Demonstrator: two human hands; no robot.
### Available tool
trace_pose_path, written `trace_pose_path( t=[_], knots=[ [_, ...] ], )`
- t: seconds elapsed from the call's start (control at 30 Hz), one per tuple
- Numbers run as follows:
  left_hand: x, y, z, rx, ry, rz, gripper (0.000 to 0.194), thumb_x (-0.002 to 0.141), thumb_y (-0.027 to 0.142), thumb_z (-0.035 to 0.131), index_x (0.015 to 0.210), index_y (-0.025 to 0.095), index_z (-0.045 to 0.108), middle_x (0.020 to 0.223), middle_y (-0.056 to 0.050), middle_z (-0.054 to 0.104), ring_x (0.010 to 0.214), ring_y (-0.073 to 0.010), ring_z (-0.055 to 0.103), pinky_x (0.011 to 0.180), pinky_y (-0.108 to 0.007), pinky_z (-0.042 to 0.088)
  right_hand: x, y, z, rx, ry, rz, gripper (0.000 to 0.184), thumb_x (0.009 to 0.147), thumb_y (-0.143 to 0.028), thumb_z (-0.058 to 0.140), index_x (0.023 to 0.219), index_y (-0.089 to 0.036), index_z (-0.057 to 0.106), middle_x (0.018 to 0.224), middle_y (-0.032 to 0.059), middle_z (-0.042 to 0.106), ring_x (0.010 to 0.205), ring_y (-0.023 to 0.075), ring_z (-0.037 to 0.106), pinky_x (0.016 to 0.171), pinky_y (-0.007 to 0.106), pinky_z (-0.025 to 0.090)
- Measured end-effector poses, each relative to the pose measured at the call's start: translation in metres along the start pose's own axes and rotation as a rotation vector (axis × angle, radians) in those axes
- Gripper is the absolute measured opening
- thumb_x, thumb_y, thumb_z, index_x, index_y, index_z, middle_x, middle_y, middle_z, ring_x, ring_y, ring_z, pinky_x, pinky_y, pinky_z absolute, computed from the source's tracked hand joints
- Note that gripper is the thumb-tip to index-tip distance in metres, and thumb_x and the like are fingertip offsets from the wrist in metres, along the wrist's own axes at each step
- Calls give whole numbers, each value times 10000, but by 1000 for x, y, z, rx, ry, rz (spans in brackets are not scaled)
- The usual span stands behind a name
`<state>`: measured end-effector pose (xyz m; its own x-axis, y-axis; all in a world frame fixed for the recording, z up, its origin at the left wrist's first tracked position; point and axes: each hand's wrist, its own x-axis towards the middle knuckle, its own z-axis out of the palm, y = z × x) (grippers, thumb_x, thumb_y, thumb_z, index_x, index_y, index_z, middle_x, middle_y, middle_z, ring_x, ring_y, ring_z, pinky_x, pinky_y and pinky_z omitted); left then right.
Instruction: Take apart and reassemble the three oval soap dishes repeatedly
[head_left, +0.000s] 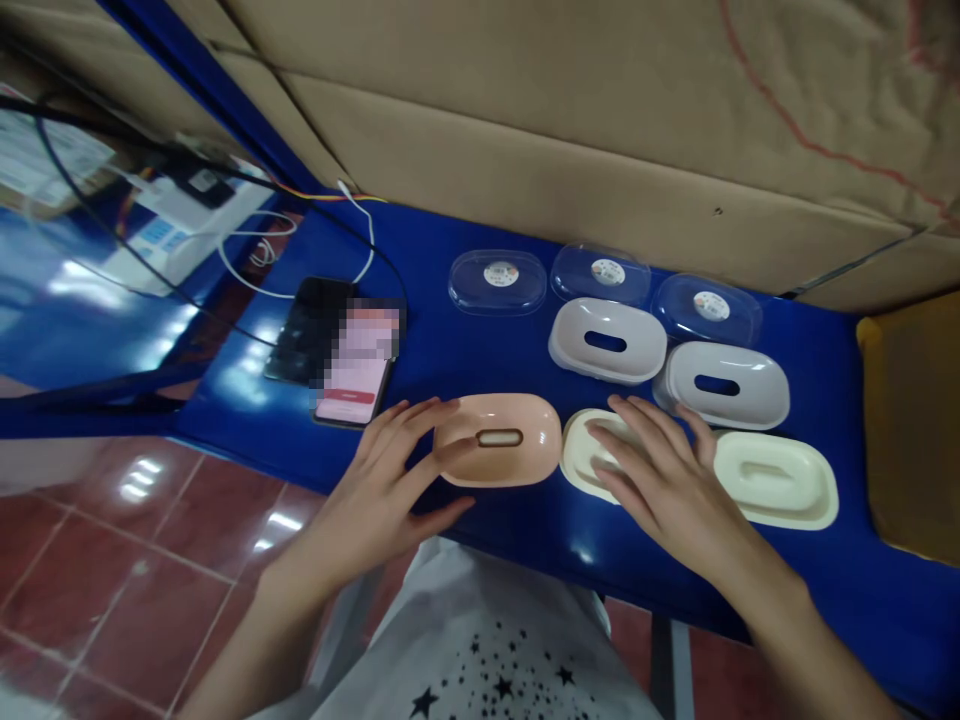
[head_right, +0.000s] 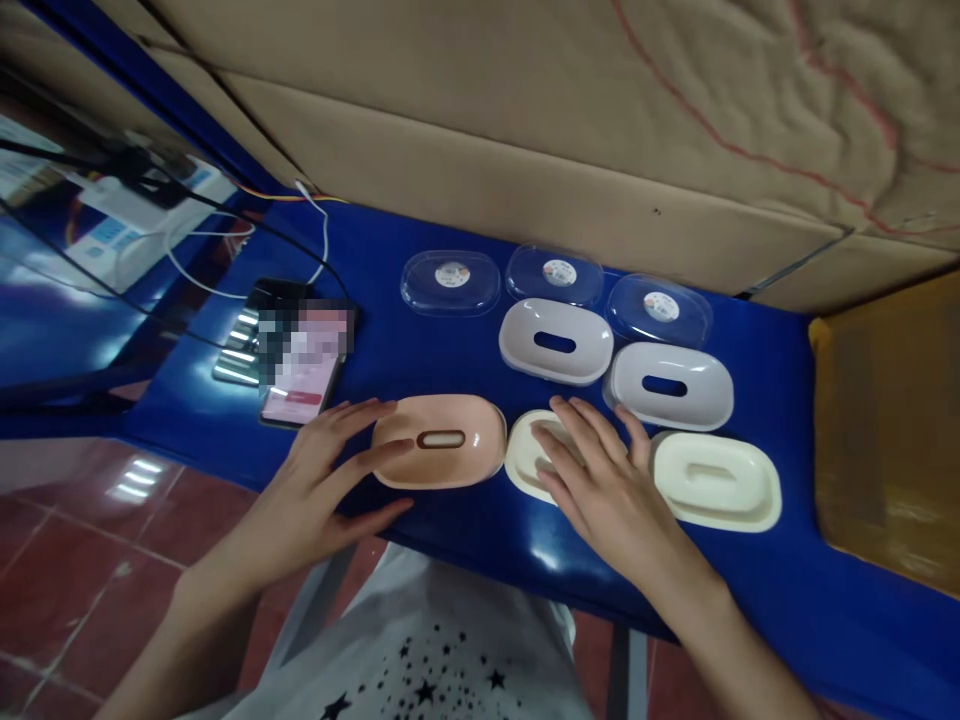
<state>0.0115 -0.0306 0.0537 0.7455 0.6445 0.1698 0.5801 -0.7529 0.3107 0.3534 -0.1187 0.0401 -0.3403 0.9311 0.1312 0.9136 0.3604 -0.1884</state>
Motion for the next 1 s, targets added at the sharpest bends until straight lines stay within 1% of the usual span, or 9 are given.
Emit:
trace_pose_path(
  t=[0.17, 0.3, 0.4, 0.47, 0.6, 0.73, 0.8, 0.9, 1.0],
  knots=[
    [-10, -5, 9, 105, 68, 11, 342, 980, 169, 719, 1301, 240, 621, 1502, -184, 621, 1389, -374, 615, 1176, -655, 499, 0, -2, 2, 13, 2, -6, 379, 1108, -319, 559, 1472, -227, 611, 1638, 159, 558, 1517, 351, 498, 1274, 637, 257],
    [-7, -10, 10, 182, 111, 48, 332, 999, 158, 698, 1309, 230, 602, 1450, -181, 668, 1326, -351, 667, 1146, -627, 527, -1, 3, 5, -12, 16, -5, 381, 1111, -323, 556, 1476, -220, 599, 1638, 178, 549, 1498, 355, 517, 1262, 638, 268],
    [-6, -13, 10, 209, 132, 47, 322, 1012, 164, 681, 1315, 242, 601, 1418, -165, 690, 1300, -336, 688, 1130, -601, 545, -1, 9, 7, -34, 40, 6, 385, 1104, -316, 568, 1476, -221, 592, 1638, 183, 544, 1486, 355, 526, 1247, 615, 299],
    [-6, -14, 11, 213, 136, 37, 328, 1012, 158, 674, 1319, 251, 604, 1414, -151, 696, 1302, -328, 690, 1142, -590, 537, -1, 13, 7, -34, 42, 12, 391, 1099, -326, 577, 1478, -232, 591, 1638, 175, 545, 1478, 354, 535, 1238, 598, 323],
    [-5, -12, 15, 202, 147, 29, 371, 988, 125, 685, 1338, 228, 615, 1418, -158, 701, 1304, -334, 688, 1175, -590, 495, -2, 19, 4, -23, 47, 35, 402, 1096, -338, 576, 1485, -239, 589, 1622, 177, 552, 1462, 363, 549, 1208, 593, 368],
    [-2, -12, 19, 161, 153, 15, 394, 969, 99, 687, 1336, 231, 631, 1419, -142, 706, 1311, -323, 682, 1204, -565, 455, -2, 20, 1, -17, 70, 40, 423, 1090, -313, 583, 1506, -237, 578, 1616, 174, 561, 1447, 368, 560, 1192, 590, 391],
    [1, -11, 19, 153, 155, 24, 359, 978, 115, 683, 1315, 231, 631, 1422, -146, 703, 1320, -327, 675, 1206, -571, 446, -1, 16, -1, -14, 79, 11, 410, 1087, -297, 592, 1493, -238, 585, 1611, 166, 571, 1440, 355, 568, 1191, 574, 396],
    [5, -8, 18, 138, 151, 35, 305, 993, 191, 695, 1287, 239, 628, 1436, -155, 688, 1332, -340, 664, 1200, -600, 441, 0, 9, -3, -10, 74, -49, 377, 1085, -262, 598, 1461, -233, 600, 1592, 160, 593, 1419, 334, 585, 1187, 556, 404],
    [10, -1, 18, 130, 153, 70, 308, 999, 229, 717, 1296, 239, 637, 1432, -162, 689, 1326, -345, 665, 1189, -617, 441, 1, 3, -4, -11, 77, -88, 380, 1078, -231, 609, 1458, -213, 600, 1571, 165, 611, 1414, 327, 586, 1195, 555, 402]
  ],
)
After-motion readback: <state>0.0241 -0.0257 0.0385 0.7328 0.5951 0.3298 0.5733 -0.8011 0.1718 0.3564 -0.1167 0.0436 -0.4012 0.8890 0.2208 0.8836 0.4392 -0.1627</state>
